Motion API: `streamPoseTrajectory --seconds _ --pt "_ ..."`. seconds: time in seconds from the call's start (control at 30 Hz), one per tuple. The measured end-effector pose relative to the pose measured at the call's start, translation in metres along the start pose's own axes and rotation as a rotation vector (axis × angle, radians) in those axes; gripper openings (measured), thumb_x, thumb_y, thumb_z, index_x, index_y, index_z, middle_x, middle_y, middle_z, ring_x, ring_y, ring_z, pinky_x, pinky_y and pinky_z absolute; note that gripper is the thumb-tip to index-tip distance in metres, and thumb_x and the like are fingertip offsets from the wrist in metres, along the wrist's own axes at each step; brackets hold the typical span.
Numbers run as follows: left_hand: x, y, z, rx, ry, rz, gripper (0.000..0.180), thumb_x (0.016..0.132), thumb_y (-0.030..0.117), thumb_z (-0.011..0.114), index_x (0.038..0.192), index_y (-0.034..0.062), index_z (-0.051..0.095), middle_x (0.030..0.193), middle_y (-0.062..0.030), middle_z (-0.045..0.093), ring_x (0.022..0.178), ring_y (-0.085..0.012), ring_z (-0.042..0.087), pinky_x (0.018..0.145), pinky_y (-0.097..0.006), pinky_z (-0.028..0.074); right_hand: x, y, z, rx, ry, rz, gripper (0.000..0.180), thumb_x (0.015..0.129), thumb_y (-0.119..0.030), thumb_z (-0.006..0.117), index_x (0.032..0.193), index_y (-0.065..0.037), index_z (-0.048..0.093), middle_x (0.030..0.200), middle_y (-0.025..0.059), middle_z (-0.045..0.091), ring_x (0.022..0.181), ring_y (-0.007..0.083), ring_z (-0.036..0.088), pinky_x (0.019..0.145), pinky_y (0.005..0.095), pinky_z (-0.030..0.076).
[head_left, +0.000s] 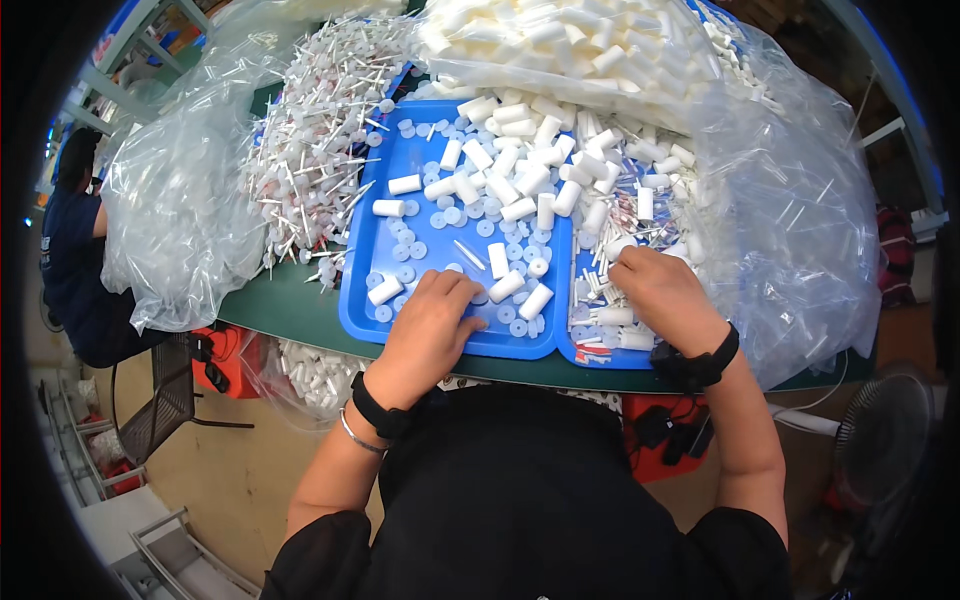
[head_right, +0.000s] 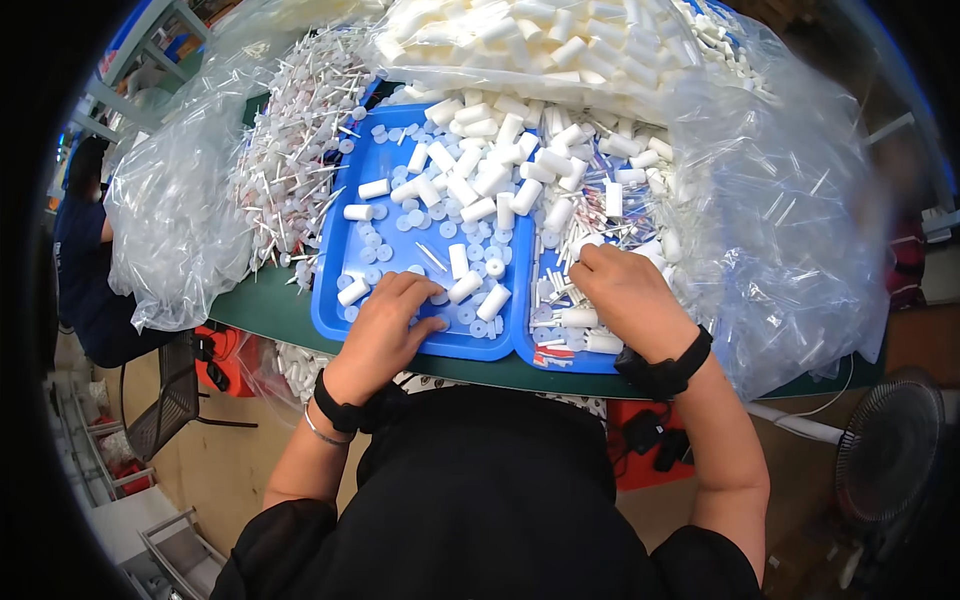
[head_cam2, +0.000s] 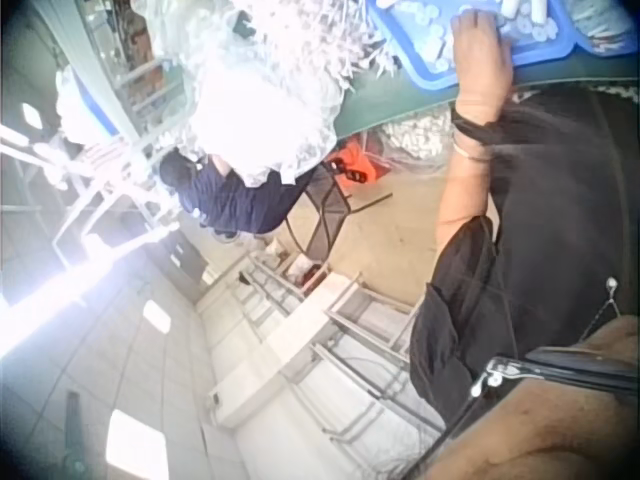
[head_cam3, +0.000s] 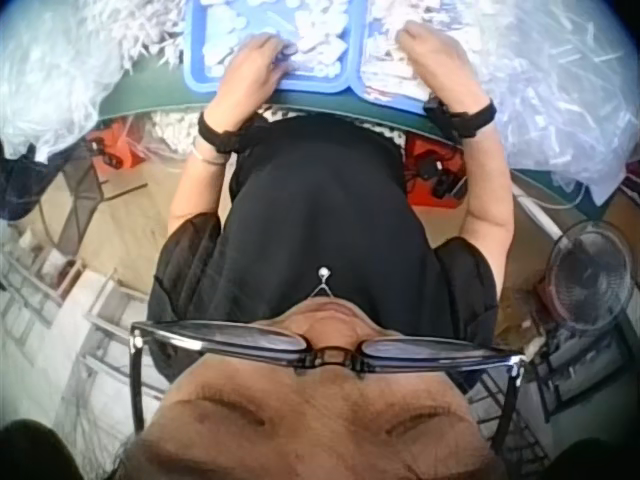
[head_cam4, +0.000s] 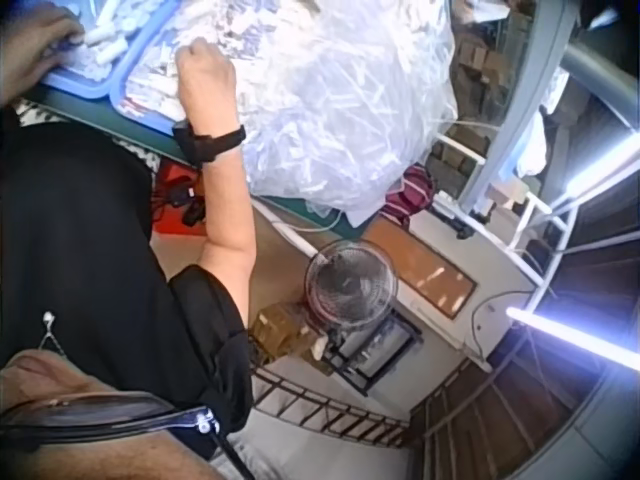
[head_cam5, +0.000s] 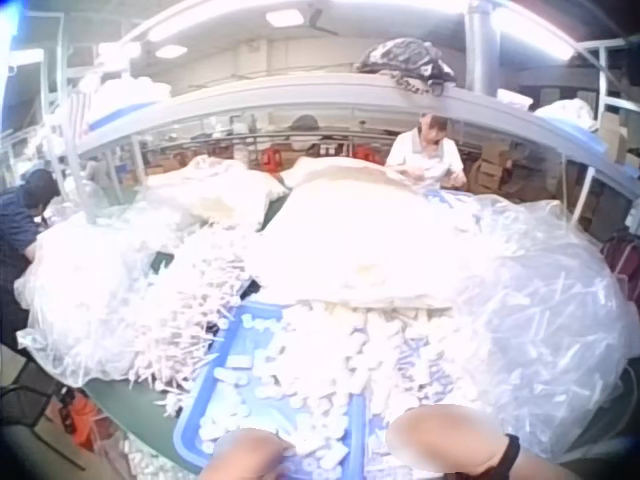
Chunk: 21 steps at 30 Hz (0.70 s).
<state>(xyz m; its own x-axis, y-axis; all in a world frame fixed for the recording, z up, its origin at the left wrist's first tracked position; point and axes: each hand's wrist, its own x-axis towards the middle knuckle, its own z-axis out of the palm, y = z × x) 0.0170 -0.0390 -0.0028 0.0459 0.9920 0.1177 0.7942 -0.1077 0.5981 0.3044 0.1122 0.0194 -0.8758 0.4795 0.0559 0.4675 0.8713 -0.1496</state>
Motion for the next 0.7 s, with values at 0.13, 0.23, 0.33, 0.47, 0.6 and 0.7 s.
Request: streamPoseTrajectory --seconds 0.13,0.23,0.33,0.47,0.6,0.7 --pt "-0.002 -0.005 0.001 -0.052 -0.04 -0.071 0.029 0.082 0.004 0.078 0.109 0.0022 0.069 0.098 -0.0122 0.068 0.093 -0.0329 0.061 0.084 -0.042 0.051 -0.002 -0.002 -0.001 0.072 0.061 0.004 0.009 0.081 -0.001 0.061 0.089 -0.002 0.064 0.088 0.0101 0.059 0.084 0.0298 0.065 0.072 0.0422 0.055" --pt "-0.001 -0.011 0.004 -0.129 -0.019 -0.063 0.028 0.083 0.003 0.078 0.11 0.0017 0.07 0.094 -0.0118 0.069 0.089 -0.0297 0.063 0.081 -0.04 0.052 0.001 -0.016 -0.005 0.172 0.075 -0.07 0.009 0.081 -0.001 0.061 0.089 -0.002 0.065 0.087 0.0102 0.058 0.083 0.0302 0.065 0.071 0.0426 0.054" --pt "-0.003 -0.016 0.01 -0.252 0.056 -0.081 0.026 0.086 0.005 0.078 0.111 0.001 0.07 0.092 -0.0099 0.07 0.083 -0.0232 0.064 0.074 -0.035 0.052 0.006 -0.021 0.002 0.092 0.063 -0.144 0.006 0.078 -0.001 0.062 0.084 -0.004 0.063 0.087 0.01 0.058 0.082 0.0297 0.063 0.073 0.0415 0.053" --pt "0.002 -0.006 0.0 -0.516 0.077 -0.331 0.02 0.094 0.01 0.075 0.11 0.0009 0.07 0.091 -0.0051 0.07 0.076 -0.0124 0.064 0.067 -0.027 0.051 0.009 -0.023 0.006 -0.031 0.042 -0.171 0.006 0.076 -0.002 0.063 0.08 -0.005 0.06 0.085 0.0098 0.058 0.081 0.0291 0.062 0.076 0.0404 0.052" --pt "0.007 0.002 -0.001 -0.947 0.122 -0.532 0.018 0.1 0.017 0.072 0.11 0.0023 0.07 0.088 -0.0015 0.068 0.073 -0.0078 0.062 0.066 -0.022 0.05 0.009 -0.019 0.001 0.021 0.106 -0.17 0.007 0.076 -0.004 0.064 0.08 -0.005 0.058 0.081 0.0104 0.057 0.079 0.0302 0.061 0.075 0.0412 0.051" --pt "0.007 0.013 0.002 -1.36 0.0 -0.655 0.02 0.1 0.02 0.072 0.111 0.0027 0.07 0.091 -0.0014 0.068 0.076 -0.0089 0.062 0.068 -0.022 0.05 0.006 -0.025 -0.012 0.2 0.196 -0.058 0.008 0.083 -0.004 0.068 0.089 -0.004 0.063 0.081 0.0112 0.061 0.08 0.0317 0.062 0.074 0.0419 0.05"
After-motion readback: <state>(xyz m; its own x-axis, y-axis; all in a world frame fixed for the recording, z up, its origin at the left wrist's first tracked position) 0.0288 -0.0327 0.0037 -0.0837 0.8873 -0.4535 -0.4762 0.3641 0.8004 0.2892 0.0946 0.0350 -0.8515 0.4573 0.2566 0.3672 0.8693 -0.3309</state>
